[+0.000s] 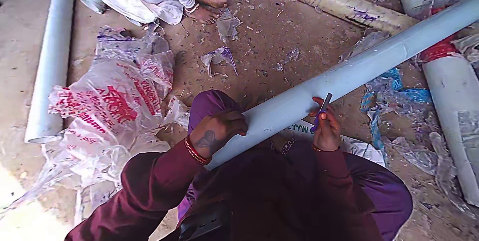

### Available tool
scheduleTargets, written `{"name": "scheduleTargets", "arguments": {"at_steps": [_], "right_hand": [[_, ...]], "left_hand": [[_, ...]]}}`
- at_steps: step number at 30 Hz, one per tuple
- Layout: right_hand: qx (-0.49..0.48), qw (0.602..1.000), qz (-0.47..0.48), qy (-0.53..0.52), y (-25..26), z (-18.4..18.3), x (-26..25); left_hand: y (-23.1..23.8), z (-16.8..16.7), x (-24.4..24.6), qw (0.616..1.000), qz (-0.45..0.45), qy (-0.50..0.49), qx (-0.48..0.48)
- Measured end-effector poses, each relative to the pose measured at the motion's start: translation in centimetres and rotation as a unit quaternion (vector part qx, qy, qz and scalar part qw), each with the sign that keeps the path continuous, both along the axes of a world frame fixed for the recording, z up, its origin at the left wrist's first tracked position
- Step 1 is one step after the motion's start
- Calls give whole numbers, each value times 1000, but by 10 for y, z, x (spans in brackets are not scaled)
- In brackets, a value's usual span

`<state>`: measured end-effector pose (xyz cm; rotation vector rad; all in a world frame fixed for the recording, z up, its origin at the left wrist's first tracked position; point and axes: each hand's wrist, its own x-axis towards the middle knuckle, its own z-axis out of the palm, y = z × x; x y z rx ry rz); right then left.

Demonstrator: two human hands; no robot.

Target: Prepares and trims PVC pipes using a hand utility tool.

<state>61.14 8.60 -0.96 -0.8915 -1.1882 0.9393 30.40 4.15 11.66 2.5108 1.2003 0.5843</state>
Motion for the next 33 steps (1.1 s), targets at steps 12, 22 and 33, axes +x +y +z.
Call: {"name": "scheduleTargets", "arguments": {"at_steps": [12,22,33], "right_hand": [[7,999,23,28,7,2,-1],[2,1000,6,17,6,2,-1],[16,1000,-3,4,7,3,-2]], "left_hand": [[-14,-8,17,973,211,35,93],[-12,-8,22,975,173,72,117],[-10,-8,18,998,48,23,41]]}}
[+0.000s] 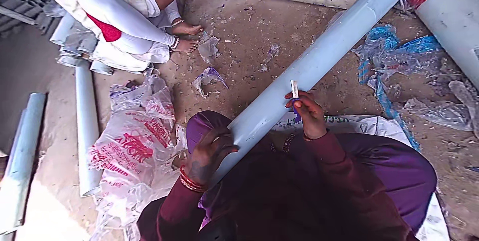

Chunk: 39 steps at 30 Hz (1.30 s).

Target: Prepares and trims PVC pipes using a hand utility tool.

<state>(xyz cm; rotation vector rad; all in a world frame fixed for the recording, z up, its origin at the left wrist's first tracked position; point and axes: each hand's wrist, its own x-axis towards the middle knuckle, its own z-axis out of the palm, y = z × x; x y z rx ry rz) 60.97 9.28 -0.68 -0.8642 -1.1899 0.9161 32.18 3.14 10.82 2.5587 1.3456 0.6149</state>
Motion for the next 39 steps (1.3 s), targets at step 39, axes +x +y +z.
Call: {"name": "scheduleTargets", "arguments": {"at_steps": [39], "right_hand": [[42,999,-31,-14,2,9,-7]], "left_hand": [[26,4,53,984,-80,127,94]]}}
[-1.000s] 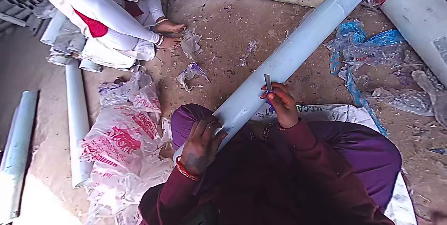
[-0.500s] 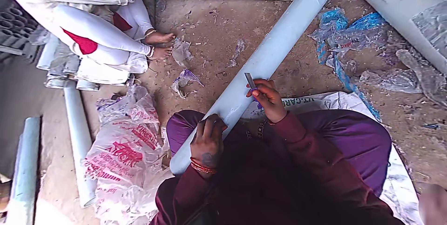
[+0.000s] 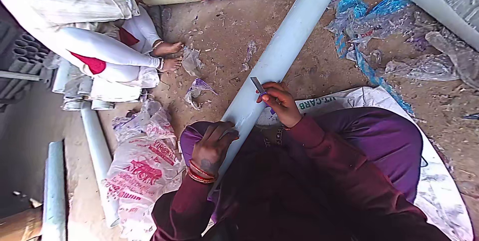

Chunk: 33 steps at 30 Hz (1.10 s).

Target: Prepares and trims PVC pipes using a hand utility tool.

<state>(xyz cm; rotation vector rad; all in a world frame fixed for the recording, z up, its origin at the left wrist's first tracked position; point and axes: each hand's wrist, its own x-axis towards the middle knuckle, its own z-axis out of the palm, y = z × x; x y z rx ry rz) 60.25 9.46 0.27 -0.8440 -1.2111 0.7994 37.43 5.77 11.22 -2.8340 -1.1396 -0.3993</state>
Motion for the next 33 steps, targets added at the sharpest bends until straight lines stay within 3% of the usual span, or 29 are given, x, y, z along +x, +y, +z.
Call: {"name": "scheduleTargets", "arguments": {"at_steps": [6,9,11,13,15,17,23,27,33], "right_hand": [[0,1000,0,11,1,-1,-1],[5,1000,7,26,2,0,0],[9,999,9,33,2,-1,-1],[10,999,8,31,1,-1,0],[9,1000,9,27,2,-1,1],[9,1000,8,26,3,-1,1],[8,999,10,41,4,0,-1],[11,999,-2,33,3,0,-2],[16,999,-4,32,3,0,-2]], "left_hand": [[11,-4,-1,991,-71,76,80],[13,-10,5,991,-21,63,119],[18,-3,10,997,25,-2,69],[23,9,4,998,17,-46,-28],[24,16,-6,994,-30,-36,-102],[20,15,-12,992,-64,12,-113],[13,6,-9,994,-91,58,14],[9,-7,-2,987,-67,106,102],[4,-14,13,983,-6,103,152]]}}
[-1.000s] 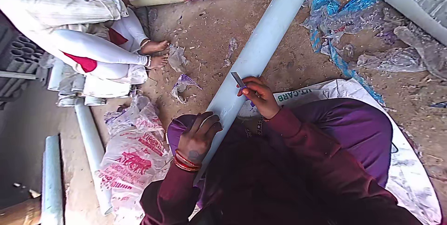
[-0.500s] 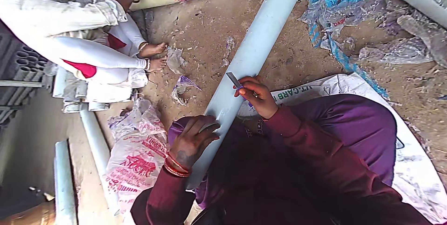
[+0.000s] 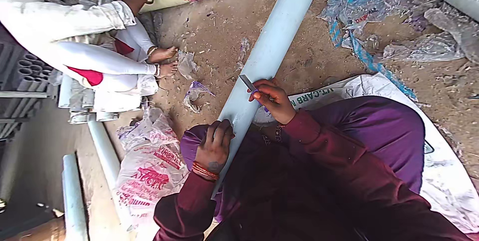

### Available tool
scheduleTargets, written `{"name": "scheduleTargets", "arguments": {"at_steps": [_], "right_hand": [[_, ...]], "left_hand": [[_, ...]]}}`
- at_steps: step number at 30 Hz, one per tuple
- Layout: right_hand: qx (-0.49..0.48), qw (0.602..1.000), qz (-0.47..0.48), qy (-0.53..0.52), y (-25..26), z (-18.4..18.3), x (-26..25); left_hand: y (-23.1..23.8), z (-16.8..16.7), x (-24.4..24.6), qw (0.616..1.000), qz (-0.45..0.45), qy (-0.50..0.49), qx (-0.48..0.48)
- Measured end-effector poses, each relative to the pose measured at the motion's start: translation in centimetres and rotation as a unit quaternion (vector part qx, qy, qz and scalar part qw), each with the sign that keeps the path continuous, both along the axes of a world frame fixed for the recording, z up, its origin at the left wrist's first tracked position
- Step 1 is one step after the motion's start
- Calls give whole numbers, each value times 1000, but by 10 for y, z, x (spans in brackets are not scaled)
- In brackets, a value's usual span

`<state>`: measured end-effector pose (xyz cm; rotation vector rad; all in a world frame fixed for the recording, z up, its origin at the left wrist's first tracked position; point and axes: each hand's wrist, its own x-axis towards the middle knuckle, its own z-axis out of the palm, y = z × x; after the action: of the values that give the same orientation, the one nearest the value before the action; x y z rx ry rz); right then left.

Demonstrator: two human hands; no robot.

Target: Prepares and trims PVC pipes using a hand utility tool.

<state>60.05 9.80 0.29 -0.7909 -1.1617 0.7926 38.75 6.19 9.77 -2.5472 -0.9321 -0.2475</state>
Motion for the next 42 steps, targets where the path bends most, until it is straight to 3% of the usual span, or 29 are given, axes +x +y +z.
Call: {"name": "scheduleTargets", "arguments": {"at_steps": [5,9,14,22,28,33,39,42], "right_hand": [[-1,1000,11,5,0,0,2],[-1,1000,8,6,0,1,1],[2,1000,9,10,0,-1,1],[-11,1000,9,16,-1,0,1],[-11,1000,4,16,0,3,0],[-12,1000,14,24,0,2,3],[-16,999,14,31,-1,3,3],[-16,999,15,33,0,2,2]], "left_hand": [[6,9,3,993,48,-76,-78],[8,13,-13,978,-12,-132,-160],[8,31,-23,963,-40,-78,-256],[3,19,-11,987,-42,-34,-150],[-1,4,-3,999,39,-23,-15],[12,11,-8,987,39,-111,-106],[7,19,-25,931,73,-283,-218],[2,24,-29,941,40,-250,-227]]}}
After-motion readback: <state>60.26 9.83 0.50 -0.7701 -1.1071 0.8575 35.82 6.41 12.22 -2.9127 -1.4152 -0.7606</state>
